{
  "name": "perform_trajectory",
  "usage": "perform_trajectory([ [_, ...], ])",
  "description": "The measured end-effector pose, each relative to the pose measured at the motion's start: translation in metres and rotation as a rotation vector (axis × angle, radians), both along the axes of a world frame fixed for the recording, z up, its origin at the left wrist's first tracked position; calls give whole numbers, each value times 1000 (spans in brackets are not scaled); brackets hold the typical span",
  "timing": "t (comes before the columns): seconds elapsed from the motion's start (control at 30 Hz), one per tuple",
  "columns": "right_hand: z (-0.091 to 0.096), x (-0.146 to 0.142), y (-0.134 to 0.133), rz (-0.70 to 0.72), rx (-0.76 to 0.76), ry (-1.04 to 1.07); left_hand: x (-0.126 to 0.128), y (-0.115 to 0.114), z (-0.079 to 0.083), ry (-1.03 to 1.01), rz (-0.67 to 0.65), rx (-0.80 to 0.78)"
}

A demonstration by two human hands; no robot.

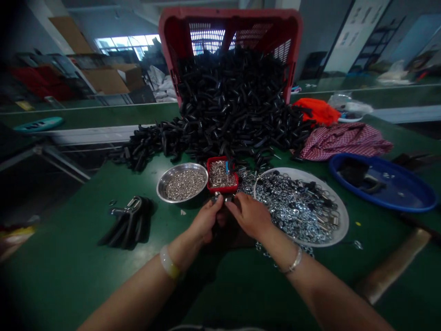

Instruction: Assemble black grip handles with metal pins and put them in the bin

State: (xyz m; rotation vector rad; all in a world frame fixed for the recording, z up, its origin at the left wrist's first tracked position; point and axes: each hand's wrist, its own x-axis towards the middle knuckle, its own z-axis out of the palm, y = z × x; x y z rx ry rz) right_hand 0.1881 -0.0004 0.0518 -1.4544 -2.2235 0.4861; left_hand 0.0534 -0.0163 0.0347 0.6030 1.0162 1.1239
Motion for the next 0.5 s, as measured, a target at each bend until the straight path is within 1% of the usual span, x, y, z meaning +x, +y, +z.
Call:
perform_trajectory([
  [0.03,-1,0,-1,-1,84,-32,0,0,1,7,-9,-4],
  [0.07,-2,0,-1,10,87,-48,0,-1,1,25,-19,3],
  [0.1,-3,0,-1,34,11,-48,-1,-1,1,50,-25,15],
  [0.17,-5,1,-1,75,-198,-31,-2,-2,1,81,-24,14],
  [0.2,-5,1,-1,75,-231,-29,-3,-2,1,78,-26,0],
  [0.23,-4,2,0,64,-188,-37,-4,-2,2,65,-31,-19],
  [0.3,-4,3,0,24,16,-66,-6,-2,3,35,-49,-51],
  [0.33,-4,3,-1,18,63,-70,-7,-2,3,29,-60,-53],
  [0.37,-5,3,-1,32,29,-65,-8,-1,4,30,-72,-45],
  [0.43,-5,2,-2,82,-170,-35,-10,-1,5,30,-99,-28],
  [0.47,-5,1,-3,80,-211,-28,-11,-1,5,22,-107,-27],
  [0.5,-4,0,-5,68,-176,-35,-11,-1,5,12,-110,-27],
])
